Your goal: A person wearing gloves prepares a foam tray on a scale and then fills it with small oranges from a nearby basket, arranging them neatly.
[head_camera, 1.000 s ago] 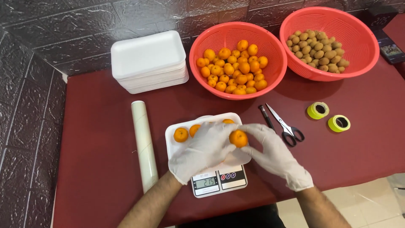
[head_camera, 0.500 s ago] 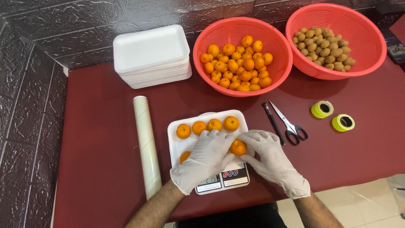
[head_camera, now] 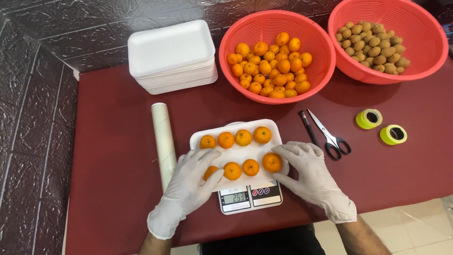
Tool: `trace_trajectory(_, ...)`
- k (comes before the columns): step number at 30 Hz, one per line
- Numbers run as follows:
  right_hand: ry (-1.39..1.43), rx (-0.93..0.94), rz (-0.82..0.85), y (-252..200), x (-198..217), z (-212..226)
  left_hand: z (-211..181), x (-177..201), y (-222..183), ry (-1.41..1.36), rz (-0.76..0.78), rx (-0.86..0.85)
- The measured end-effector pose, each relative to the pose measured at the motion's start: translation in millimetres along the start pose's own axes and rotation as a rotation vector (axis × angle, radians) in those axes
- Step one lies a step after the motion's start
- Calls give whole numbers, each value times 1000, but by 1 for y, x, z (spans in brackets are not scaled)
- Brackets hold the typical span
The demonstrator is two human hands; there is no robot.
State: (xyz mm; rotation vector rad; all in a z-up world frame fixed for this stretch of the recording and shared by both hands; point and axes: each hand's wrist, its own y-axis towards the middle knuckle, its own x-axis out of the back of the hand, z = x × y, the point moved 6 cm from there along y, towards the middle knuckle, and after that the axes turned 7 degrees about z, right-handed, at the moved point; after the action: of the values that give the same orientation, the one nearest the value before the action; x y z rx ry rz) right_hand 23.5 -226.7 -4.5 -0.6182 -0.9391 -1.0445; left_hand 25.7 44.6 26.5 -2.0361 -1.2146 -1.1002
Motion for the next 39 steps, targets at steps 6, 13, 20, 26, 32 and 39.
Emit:
trace_trajectory(6,-72,31,2,4,-4,0,8,1,-18,-63,-76,-21)
trace_trajectory(13,-63,10,-11,6,2,6,31,-31,-24,96,53,39)
trace_trajectory(20,-48,32,-52,6,3,6,40,-50,-21,221,80,43)
trace_trajectory(26,-23,38,-22,5,3,5,41,-51,-22,203,103,52)
trace_trajectory(32,41,39,-44,4,18,13,33,-32,-22,170,32,6)
trace_trajectory(39,166,-58,-256,23,81,6,-21,32,22,84,-93,-126)
